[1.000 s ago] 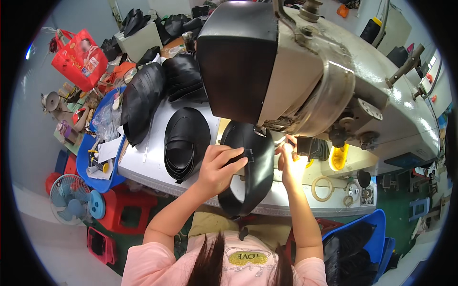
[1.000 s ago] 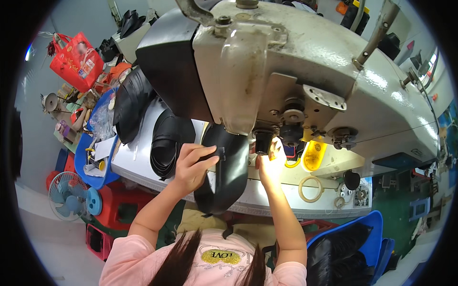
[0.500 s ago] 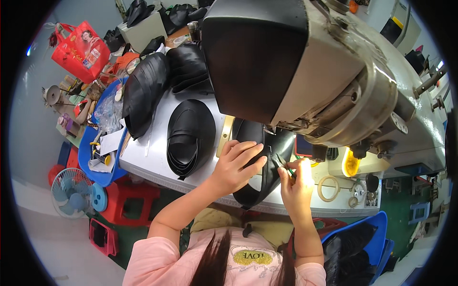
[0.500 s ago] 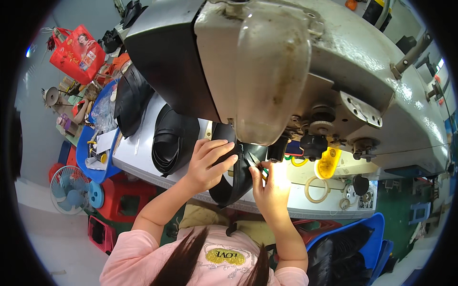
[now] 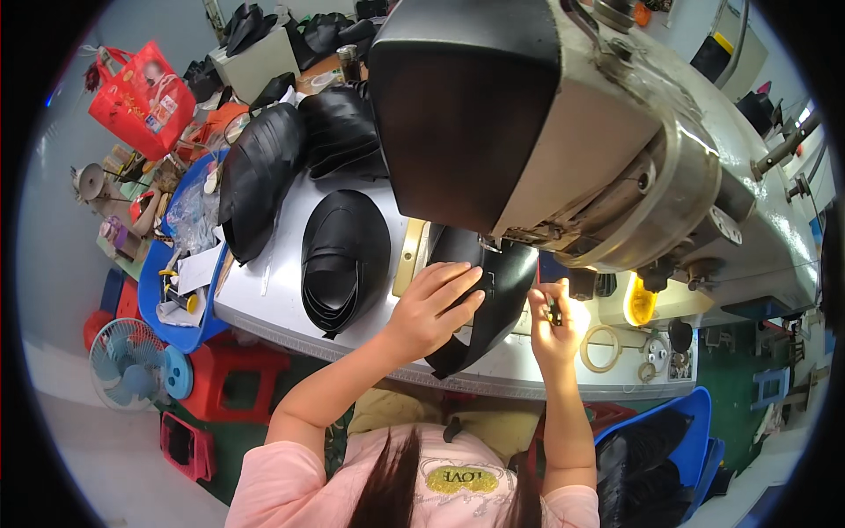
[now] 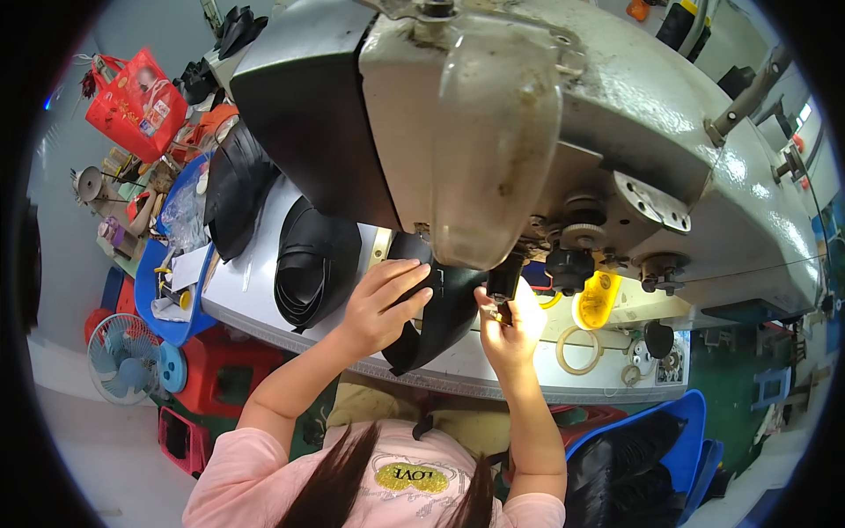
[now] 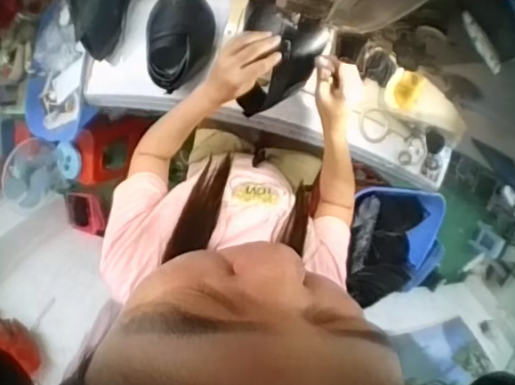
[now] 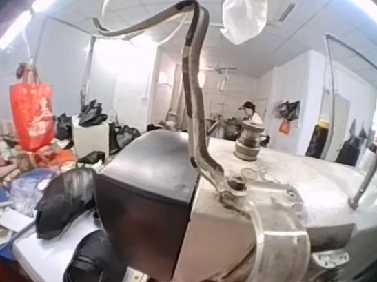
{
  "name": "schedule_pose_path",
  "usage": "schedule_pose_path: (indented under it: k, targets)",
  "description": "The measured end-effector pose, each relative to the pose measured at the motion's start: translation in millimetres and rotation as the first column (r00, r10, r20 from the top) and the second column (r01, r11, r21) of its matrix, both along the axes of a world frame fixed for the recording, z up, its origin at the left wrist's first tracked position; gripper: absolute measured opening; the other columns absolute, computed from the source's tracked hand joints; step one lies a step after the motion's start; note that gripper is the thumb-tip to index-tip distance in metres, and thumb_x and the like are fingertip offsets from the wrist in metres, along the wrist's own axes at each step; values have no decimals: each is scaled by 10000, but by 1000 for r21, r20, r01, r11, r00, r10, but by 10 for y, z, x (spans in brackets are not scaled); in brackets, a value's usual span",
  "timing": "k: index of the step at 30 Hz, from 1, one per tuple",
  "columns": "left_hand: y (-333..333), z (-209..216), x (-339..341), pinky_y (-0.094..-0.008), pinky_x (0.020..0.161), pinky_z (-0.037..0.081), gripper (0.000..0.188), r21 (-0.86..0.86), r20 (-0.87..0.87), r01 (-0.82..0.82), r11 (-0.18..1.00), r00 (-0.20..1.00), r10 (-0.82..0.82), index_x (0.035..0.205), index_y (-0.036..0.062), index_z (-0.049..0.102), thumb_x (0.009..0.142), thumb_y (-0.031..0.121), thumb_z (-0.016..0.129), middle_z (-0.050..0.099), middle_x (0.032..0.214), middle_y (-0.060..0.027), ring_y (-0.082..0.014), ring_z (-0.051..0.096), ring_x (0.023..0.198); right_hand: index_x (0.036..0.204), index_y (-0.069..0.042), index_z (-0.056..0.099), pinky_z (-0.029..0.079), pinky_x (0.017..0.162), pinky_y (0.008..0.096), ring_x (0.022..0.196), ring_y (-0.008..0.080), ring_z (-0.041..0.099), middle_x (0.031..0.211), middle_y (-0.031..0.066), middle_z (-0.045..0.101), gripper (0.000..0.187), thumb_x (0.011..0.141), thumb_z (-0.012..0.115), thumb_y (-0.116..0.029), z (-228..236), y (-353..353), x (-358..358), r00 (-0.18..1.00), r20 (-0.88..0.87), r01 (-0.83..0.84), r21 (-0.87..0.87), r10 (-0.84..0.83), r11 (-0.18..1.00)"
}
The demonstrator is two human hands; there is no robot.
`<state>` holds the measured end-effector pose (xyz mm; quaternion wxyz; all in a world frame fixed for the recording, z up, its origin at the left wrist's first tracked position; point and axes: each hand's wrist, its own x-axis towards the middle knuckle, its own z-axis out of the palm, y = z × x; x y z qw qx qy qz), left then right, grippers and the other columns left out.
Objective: The person operates an industrial sewing machine to stitch a black shoe upper, guiding the material under the needle. After completing the seam, the person uses scissors to trim the excess thread and then proceeds to cut and trim multiple small black leather strips on the workbench.
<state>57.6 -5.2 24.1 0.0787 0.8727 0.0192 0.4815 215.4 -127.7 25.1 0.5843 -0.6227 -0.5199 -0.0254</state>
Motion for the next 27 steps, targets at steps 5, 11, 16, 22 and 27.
schedule_pose_path:
  k: [5,11,16,22,27]
  targets:
    - [98,20,64,-433,825,493,212,52,-23,-1,999,1000,2,897,12,641,687,37,637,576,1109,-156,-317,563,1005,949,-7,613,469,709,270,728,204,608,796,85,634,188,765,627,33,46,289,89,980,172,130,-163,-101,978]
    - [196,109,140,-408,819,497,211,33,-62,1,999,998,1,900,9,617,691,32,638,575,1074,-147,-324,564,998,988,4,597,480,736,271,824,144,609,875,82,643,190,799,614,23,-199,246,170,929,247,298,-50,-277,953]
    - [190,122,148,-409,805,502,215,12,-67,5,1000,998,-4,907,6,605,694,13,640,575,1059,-145,-323,568,984,1212,30,438,429,847,300,960,173,527,1046,117,550,485,757,602,46,-386,37,20,828,-555,27,-105,-81,994]
    - [227,147,141,-360,778,517,229,40,-89,25,999,996,-21,929,-3,607,701,-8,630,579,1044,-148,-312,580,951,1173,24,502,422,874,279,982,158,548,1058,87,589,364,817,577,18,-224,86,-71,845,-526,-94,24,92,995]
    - [300,193,146,-343,750,520,250,62,-122,74,995,990,-66,950,-2,609,701,-7,635,582,1017,-137,-296,589,911,1011,-5,603,438,822,278,891,180,580,967,98,614,223,789,597,-27,-162,87,4,892,-448,-79,-18,62,997]
